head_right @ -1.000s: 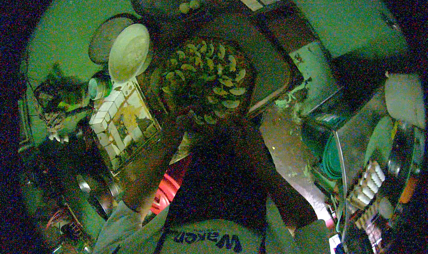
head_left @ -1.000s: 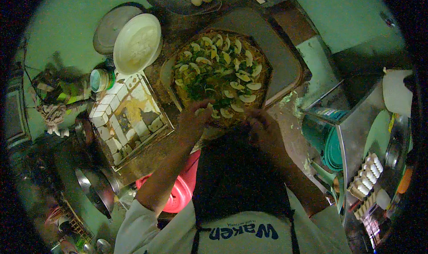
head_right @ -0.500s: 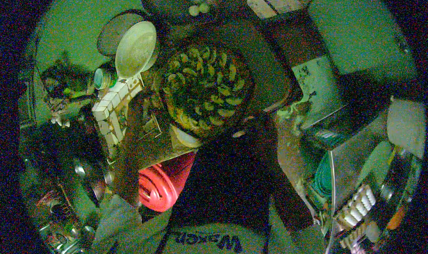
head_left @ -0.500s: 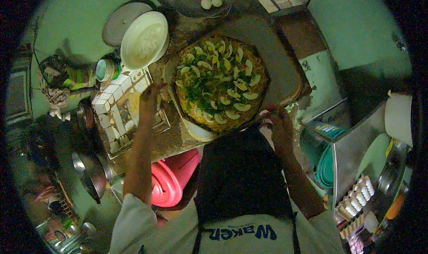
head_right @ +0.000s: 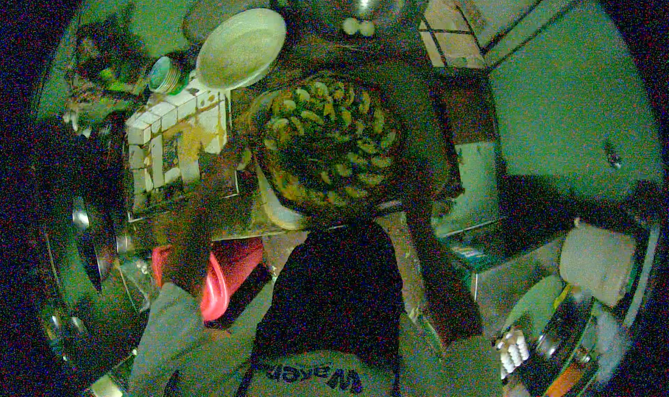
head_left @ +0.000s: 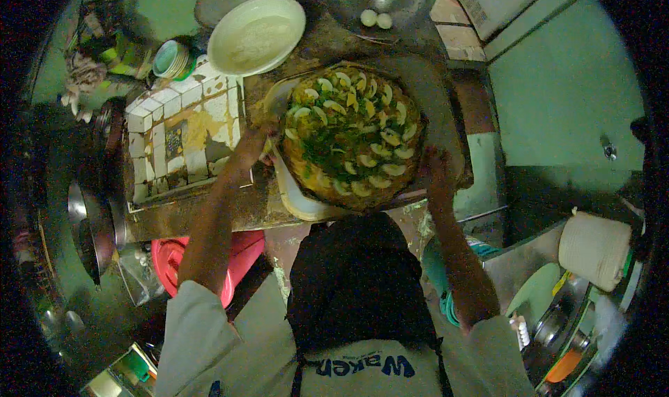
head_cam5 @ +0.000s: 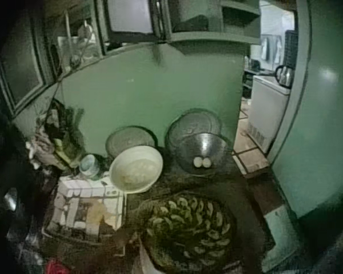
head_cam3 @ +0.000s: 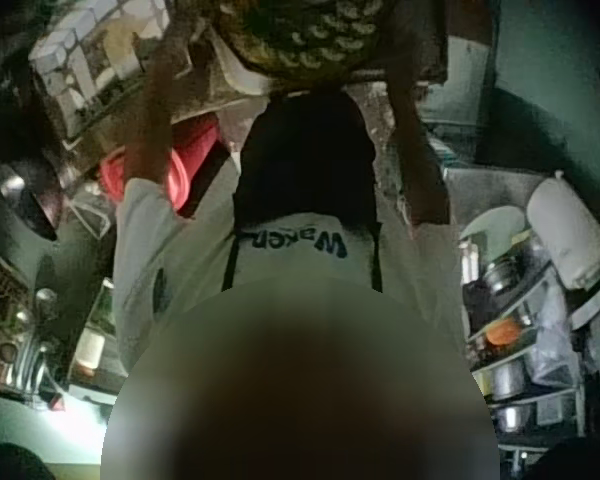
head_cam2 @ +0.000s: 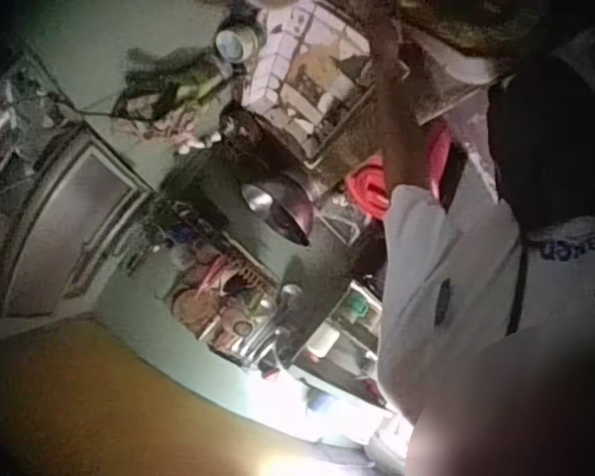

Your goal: The person transfers yellow noodles from a large pot to a tray, then blanches chopped green vegetables in boiling water and places them on the noodles. Finally, the person peels and slices hard-boiled eggs, arranging the slices over the vegetables and noodles.

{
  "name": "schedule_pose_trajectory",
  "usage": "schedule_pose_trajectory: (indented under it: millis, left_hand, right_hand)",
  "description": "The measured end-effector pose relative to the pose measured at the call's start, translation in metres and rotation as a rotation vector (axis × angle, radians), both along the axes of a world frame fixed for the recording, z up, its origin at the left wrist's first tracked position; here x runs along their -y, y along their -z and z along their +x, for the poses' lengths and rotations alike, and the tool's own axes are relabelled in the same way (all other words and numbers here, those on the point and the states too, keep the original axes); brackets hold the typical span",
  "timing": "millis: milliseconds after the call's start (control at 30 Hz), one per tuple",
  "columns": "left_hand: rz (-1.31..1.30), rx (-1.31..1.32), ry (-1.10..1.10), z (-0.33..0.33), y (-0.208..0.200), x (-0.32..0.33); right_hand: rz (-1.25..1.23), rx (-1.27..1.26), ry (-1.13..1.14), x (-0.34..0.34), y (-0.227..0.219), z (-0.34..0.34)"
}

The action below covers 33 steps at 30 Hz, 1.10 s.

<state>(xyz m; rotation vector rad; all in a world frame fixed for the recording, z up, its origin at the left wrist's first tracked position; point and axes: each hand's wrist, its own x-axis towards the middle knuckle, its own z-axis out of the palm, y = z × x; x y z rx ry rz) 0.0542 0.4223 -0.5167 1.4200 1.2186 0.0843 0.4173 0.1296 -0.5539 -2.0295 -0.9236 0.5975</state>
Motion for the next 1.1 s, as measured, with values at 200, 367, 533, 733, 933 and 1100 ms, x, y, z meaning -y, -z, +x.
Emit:
schedule_pose_trajectory:
  millis: [200, 367, 533, 733, 933, 1100]
  left_hand:
    - [-0.247, 0.294, -0.333, -0.035, -0.041, 0.139]
    - [-0.573, 0.442, -0.479, -0.032, -0.041, 0.208]
    - [-0.524, 0.526, -0.637, -0.055, -0.065, 0.204]
    - [-0.433, 0.545, -0.482, -0.029, -0.084, 0.162]
    - [-0.424, 0.493, -0.338, 0.025, -0.094, 0.186]
    - [-0.542, 0.528, -0.330, 0.034, -0.083, 0.180]
  right_hand:
    - [-0.176, 0.708, -0.385, -0.102, 0.037, 0.081]
    - [0.183, 0.854, -0.736, -0.178, -0.015, 0.097]
    - [0.332, 1.148, -0.420, -0.155, -0.054, 0.082]
    - [-0.039, -0.153, -0.065, -0.012, -0.116, -0.106]
    - [-0.130, -0.265, -0.068, 0.051, -0.153, -0.228]
    - [-0.060, -0.189, -0.018, 0.054, -0.151, -0.243]
